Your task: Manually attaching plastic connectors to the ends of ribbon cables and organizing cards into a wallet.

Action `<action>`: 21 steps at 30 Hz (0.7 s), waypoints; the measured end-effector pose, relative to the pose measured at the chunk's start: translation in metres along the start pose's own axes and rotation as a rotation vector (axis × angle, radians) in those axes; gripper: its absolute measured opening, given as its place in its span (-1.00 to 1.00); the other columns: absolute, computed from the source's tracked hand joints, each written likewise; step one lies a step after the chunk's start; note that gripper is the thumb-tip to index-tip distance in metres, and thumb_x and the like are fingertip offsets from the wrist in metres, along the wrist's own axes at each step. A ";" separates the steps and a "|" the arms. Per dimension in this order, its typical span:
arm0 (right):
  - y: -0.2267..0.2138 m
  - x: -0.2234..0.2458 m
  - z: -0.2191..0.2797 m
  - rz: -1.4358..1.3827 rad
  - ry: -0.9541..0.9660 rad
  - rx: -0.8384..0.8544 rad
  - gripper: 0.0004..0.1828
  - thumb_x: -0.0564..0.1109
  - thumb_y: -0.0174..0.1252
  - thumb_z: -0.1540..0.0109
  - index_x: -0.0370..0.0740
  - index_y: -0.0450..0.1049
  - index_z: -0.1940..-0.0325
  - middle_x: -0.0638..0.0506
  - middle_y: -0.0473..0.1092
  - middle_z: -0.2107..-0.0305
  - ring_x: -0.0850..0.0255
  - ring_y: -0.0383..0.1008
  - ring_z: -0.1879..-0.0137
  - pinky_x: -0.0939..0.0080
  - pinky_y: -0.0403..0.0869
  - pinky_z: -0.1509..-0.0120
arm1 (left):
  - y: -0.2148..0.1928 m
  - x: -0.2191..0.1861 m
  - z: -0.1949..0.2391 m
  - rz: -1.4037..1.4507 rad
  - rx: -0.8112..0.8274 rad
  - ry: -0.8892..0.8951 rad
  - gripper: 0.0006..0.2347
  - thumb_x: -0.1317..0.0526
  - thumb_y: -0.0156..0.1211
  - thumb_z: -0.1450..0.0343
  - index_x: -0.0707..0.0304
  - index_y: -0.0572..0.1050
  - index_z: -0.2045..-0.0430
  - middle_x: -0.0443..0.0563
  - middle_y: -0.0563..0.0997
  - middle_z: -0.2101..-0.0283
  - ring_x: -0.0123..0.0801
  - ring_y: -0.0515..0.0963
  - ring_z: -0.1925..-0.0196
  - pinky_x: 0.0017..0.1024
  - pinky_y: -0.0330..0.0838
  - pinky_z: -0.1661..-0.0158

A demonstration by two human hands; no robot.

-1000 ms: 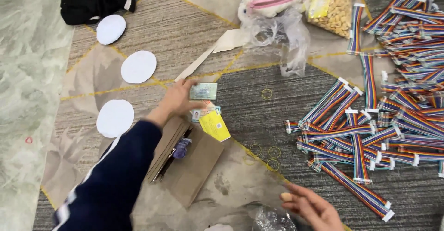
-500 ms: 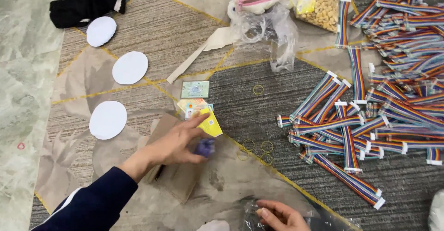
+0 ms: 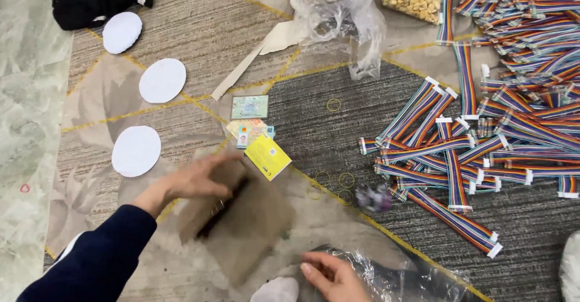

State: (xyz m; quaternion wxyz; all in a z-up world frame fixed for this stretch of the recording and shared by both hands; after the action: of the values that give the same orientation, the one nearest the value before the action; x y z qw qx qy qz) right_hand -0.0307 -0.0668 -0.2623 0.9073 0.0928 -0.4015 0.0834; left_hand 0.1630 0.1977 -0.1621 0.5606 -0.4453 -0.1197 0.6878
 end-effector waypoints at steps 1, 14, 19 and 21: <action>0.002 0.002 0.000 -0.003 0.003 -0.005 -0.67 -0.17 0.22 -0.10 -0.22 0.58 0.05 0.07 0.53 0.43 0.40 0.41 0.37 0.49 0.40 0.22 | -0.001 -0.014 -0.003 -0.001 0.005 0.004 -0.28 0.18 0.25 -0.04 -0.24 0.17 -0.16 0.02 0.33 -0.16 -0.18 0.35 -0.16 -0.19 0.32 -0.08; 0.014 0.034 -0.007 0.521 -0.351 -0.046 -0.62 0.07 0.16 -0.10 -0.03 0.48 0.03 0.15 0.40 0.03 0.26 0.40 -0.08 0.27 0.37 -0.11 | -0.074 -0.013 -0.136 -0.399 -0.401 0.051 -0.28 -0.07 0.41 -0.04 0.14 0.25 -0.05 0.16 0.39 0.08 -0.06 0.42 0.07 -0.18 0.32 0.08; 0.014 0.036 -0.008 0.516 -0.338 -0.050 -0.64 0.04 0.15 -0.10 -0.03 0.48 0.05 0.18 0.41 0.07 0.31 0.42 -0.02 0.33 0.39 -0.05 | -0.070 -0.012 -0.130 -0.397 -0.235 -0.026 -0.32 -0.06 0.53 0.12 0.13 0.39 0.17 -0.03 0.51 0.19 -0.27 0.49 0.15 -0.37 0.36 0.13; 0.014 0.033 -0.010 0.531 -0.338 -0.039 -0.63 0.07 0.14 -0.11 -0.01 0.48 0.03 0.16 0.37 0.02 0.27 0.36 -0.12 0.28 0.34 -0.15 | -0.066 -0.013 -0.124 -0.387 -0.237 0.032 -0.29 -0.01 0.56 0.14 0.12 0.37 0.15 0.04 0.40 0.14 -0.16 0.33 0.03 -0.28 0.26 0.02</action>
State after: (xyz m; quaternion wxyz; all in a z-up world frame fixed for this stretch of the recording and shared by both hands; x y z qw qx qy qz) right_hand -0.0050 -0.0485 -0.2424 0.7758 -0.0202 -0.5584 0.2932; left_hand 0.2988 0.1680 -0.1831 0.6278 -0.4877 -0.2739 0.5413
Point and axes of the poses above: each hand's wrist, its own z-axis away from the middle knuckle, its own y-axis out of the palm, x = y × z, the point moved 7 cm from there along -z, towards the middle knuckle
